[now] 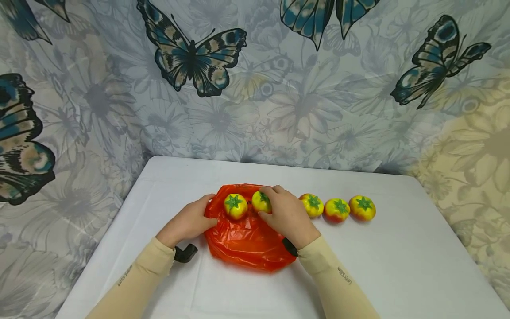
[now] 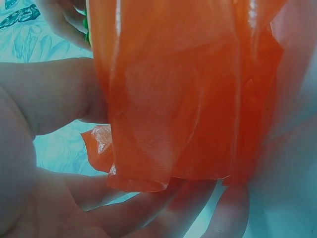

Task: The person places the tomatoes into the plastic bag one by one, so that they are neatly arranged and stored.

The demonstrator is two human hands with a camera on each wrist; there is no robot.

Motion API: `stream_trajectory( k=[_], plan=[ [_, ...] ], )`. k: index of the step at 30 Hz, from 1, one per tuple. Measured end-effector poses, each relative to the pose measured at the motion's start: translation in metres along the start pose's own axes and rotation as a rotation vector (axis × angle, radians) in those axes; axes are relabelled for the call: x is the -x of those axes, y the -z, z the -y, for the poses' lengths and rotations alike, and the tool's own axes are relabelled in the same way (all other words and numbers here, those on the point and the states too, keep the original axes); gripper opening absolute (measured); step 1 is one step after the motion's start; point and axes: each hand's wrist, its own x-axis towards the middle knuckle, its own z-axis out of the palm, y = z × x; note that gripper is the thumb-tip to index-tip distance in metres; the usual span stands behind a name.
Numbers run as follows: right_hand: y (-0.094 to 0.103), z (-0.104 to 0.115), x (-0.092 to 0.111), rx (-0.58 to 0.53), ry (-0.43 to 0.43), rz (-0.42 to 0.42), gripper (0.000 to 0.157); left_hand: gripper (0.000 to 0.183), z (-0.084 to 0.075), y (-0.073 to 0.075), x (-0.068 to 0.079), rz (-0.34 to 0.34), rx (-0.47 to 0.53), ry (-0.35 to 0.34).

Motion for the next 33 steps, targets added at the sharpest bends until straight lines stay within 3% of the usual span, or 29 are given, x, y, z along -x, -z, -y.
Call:
stream_trajectory(
  k=[14,25,33],
  plan=[
    [-0.01,-0.003,-0.004,0.03,0.011,0.013,0.062,0.078,0.001,-0.003,-0.002,-0.006,0.013,0.015],
    [-0.011,-0.003,-0.002,0.019,-0.012,0.016,0.062,0.078,-0.004,-0.003,-0.004,-0.005,0.012,-0.018],
    [-0.018,-0.001,0.0,0.046,0.032,0.005,0.06,0.078,-0.001,-0.004,0.001,-0.01,0.029,-0.007]
  ],
)
